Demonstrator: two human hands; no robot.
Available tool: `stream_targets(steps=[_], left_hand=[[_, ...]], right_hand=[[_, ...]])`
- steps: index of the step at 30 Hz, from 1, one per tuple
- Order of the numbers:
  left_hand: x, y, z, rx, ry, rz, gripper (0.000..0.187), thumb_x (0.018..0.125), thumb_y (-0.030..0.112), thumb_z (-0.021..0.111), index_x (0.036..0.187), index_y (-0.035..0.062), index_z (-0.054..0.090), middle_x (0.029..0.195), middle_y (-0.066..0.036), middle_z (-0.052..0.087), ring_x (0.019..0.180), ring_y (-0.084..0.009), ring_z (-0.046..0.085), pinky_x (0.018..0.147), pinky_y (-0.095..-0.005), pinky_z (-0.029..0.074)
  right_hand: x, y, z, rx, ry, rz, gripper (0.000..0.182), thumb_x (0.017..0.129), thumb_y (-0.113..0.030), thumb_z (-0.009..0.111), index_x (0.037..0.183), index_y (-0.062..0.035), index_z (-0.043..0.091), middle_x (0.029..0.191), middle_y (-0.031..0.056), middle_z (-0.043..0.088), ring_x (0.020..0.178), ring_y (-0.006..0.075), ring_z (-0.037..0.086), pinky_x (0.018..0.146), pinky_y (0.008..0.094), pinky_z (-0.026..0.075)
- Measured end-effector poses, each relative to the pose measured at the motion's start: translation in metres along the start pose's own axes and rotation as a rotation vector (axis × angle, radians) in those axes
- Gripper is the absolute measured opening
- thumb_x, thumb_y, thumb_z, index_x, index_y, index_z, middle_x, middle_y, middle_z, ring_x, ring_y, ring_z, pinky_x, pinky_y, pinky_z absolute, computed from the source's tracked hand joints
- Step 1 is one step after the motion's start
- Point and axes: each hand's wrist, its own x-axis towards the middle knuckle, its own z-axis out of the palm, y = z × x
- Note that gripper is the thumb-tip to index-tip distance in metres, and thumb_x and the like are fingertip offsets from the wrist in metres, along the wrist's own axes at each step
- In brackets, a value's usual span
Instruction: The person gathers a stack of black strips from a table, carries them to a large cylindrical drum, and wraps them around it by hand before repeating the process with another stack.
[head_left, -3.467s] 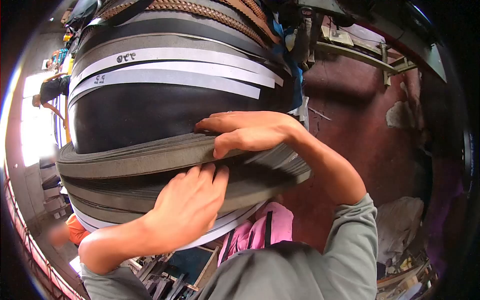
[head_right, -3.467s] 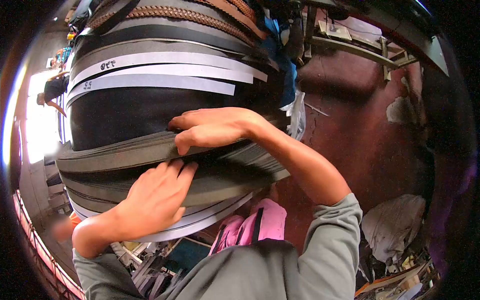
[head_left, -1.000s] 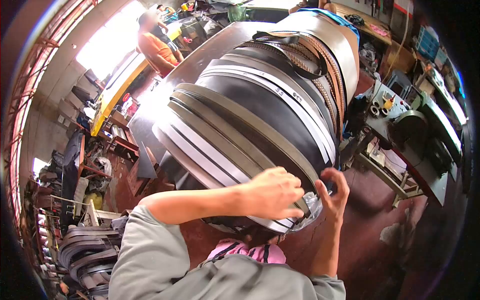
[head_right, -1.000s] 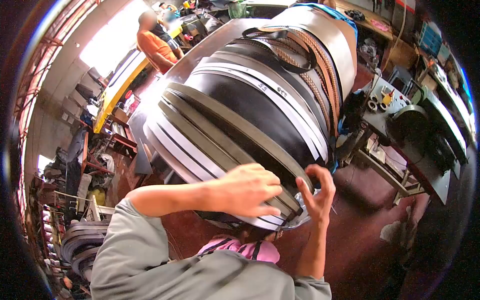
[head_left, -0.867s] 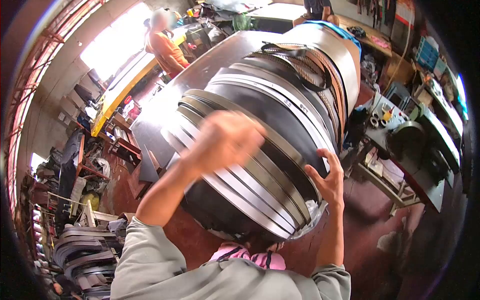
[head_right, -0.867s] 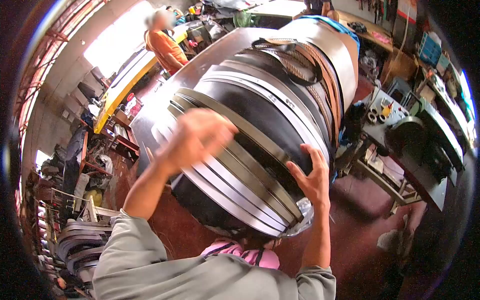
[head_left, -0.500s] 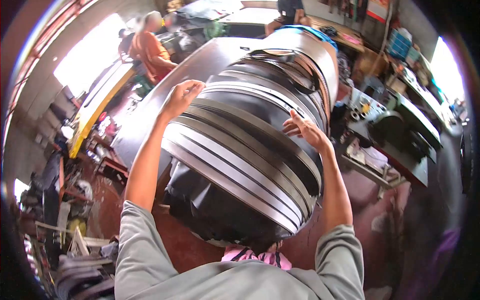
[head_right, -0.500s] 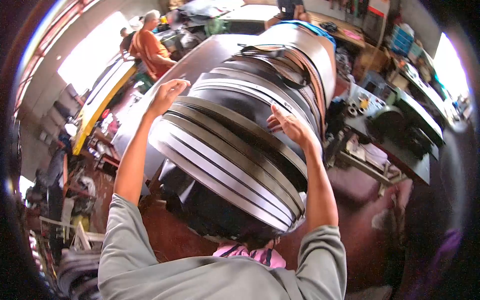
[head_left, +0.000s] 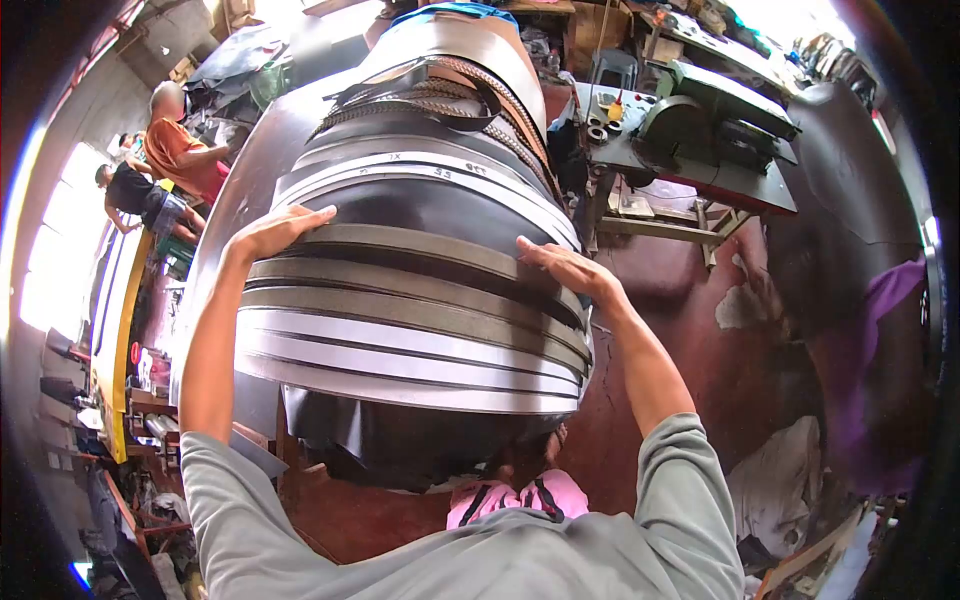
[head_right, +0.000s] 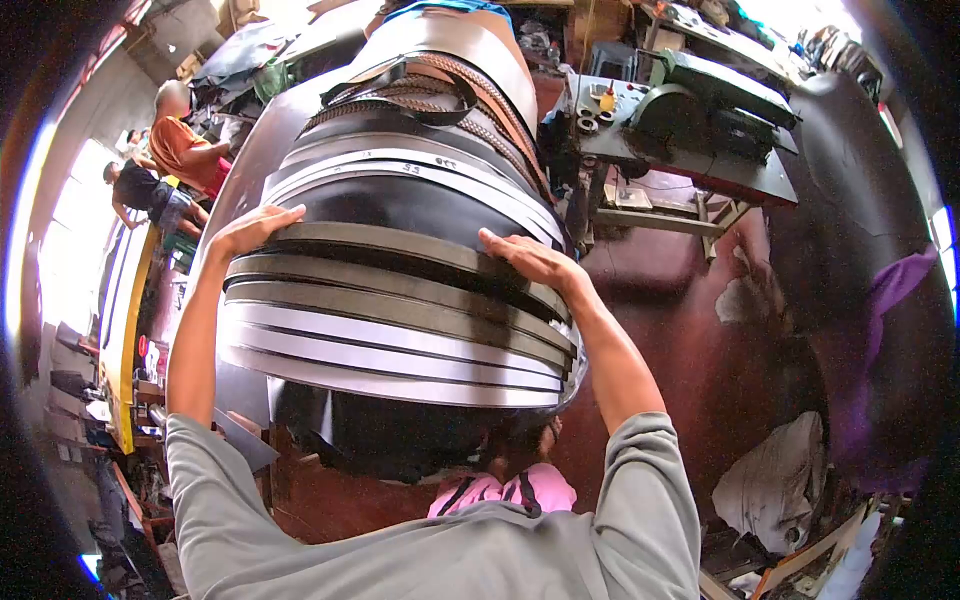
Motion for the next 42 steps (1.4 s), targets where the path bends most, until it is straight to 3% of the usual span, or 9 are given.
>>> stream_targets(steps=[8,13,16,18,24,28,36,37,42], left_hand=[[0.001,-0.011,-0.002,0.03,-0.079,0.012,0.074,0.1,0.062,0.047,0.096,-0.0093,0.068,0.099,-0.024,0.067,0.104,-0.0245,0.058,0.096,-0.0358,0.041],[-0.005,0.001,0.004,0.026,0.041,0.147,0.07,0.101,0.059,0.047,0.108,-0.0063,0.071,0.103,-0.025,0.07,0.102,-0.0306,0.063,0.097,-0.0363,0.044],[0.003,0.01,0.007,0.133,0.051,0.107,0.07,0.101,0.061,0.046,0.117,-0.0028,0.071,0.11,-0.025,0.07,0.108,-0.0337,0.063,0.1,-0.0387,0.044],[0.01,0.053,0.013,0.06,-0.072,0.246,0.063,0.103,0.059,0.042,0.118,0.0065,0.074,0.099,-0.022,0.072,0.103,-0.033,0.066,0.099,-0.0386,0.046],[0.021,0.167,0.035,0.294,-0.437,0.034,0.088,0.092,0.08,0.042,0.109,-0.0003,0.075,0.106,-0.022,0.073,0.101,-0.031,0.066,0.093,-0.0417,0.048],[0.029,0.18,0.043,0.342,-0.451,-0.023,0.096,0.087,0.086,0.041,0.111,-0.0004,0.074,0.107,-0.024,0.072,0.104,-0.0321,0.065,0.095,-0.0429,0.047],[0.037,0.18,0.045,0.269,-0.472,-0.131,0.092,0.091,0.083,0.04,0.12,0.0011,0.072,0.12,-0.023,0.069,0.117,-0.0331,0.062,0.103,-0.0422,0.043],[0.035,0.182,0.046,0.284,-0.511,-0.141,0.091,0.091,0.081,0.041,0.121,0.0006,0.071,0.124,-0.024,0.068,0.118,-0.0341,0.062,0.104,-0.0421,0.043],[0.027,0.187,0.065,0.243,-0.41,0.034,0.086,0.093,0.076,0.044,0.119,-0.0019,0.071,0.124,-0.025,0.066,0.119,-0.0364,0.061,0.103,-0.0435,0.045]], right_hand=[[-0.013,-0.01,0.008,0.14,0.051,0.047,0.098,0.096,-0.079,0.031,0.14,0.0049,0.055,0.145,0.0238,0.054,0.131,0.0316,0.051,0.114,0.0409,0.035],[-0.002,-0.009,0.005,0.197,-0.127,0.109,0.085,0.102,-0.068,0.034,0.145,0.0036,0.051,0.151,0.0192,0.05,0.138,0.0297,0.047,0.118,0.0383,0.031],[0.019,0.027,0.026,0.199,-0.013,-0.159,0.072,0.108,-0.055,0.032,0.15,0.0029,0.042,0.155,0.0191,0.045,0.145,0.0275,0.04,0.123,0.0359,0.026],[0.016,0.026,0.028,0.21,-0.006,-0.131,0.073,0.108,-0.056,0.032,0.151,0.0029,0.042,0.155,0.0188,0.045,0.146,0.027,0.039,0.123,0.0358,0.026],[0.0,0.01,0.023,0.278,-0.06,-0.059,0.091,0.1,-0.072,0.035,0.151,0.0033,0.04,0.158,0.0191,0.04,0.149,0.0281,0.035,0.123,0.0389,0.025],[0.012,-0.004,0.022,0.241,-0.094,-0.077,0.089,0.1,-0.074,0.031,0.125,0.0036,0.067,0.12,0.0185,0.068,0.11,0.0267,0.059,0.105,0.0397,0.04],[0.015,0.008,0.023,0.178,0.04,-0.146,0.095,0.1,-0.074,0.021,0.119,0.007,0.067,0.123,0.0345,0.062,0.121,0.0423,0.058,0.106,0.0439,0.042],[0.008,0.02,0.025,0.183,0.223,-0.342,0.09,0.103,-0.069,0.022,0.119,0.0064,0.067,0.12,0.031,0.065,0.121,0.0413,0.06,0.105,0.0426,0.044],[-0.018,0.042,0.047,0.354,0.151,-0.29,0.081,0.106,-0.063,0.025,0.121,0.0058,0.066,0.126,0.0292,0.063,0.123,0.0403,0.058,0.106,0.0406,0.043]])
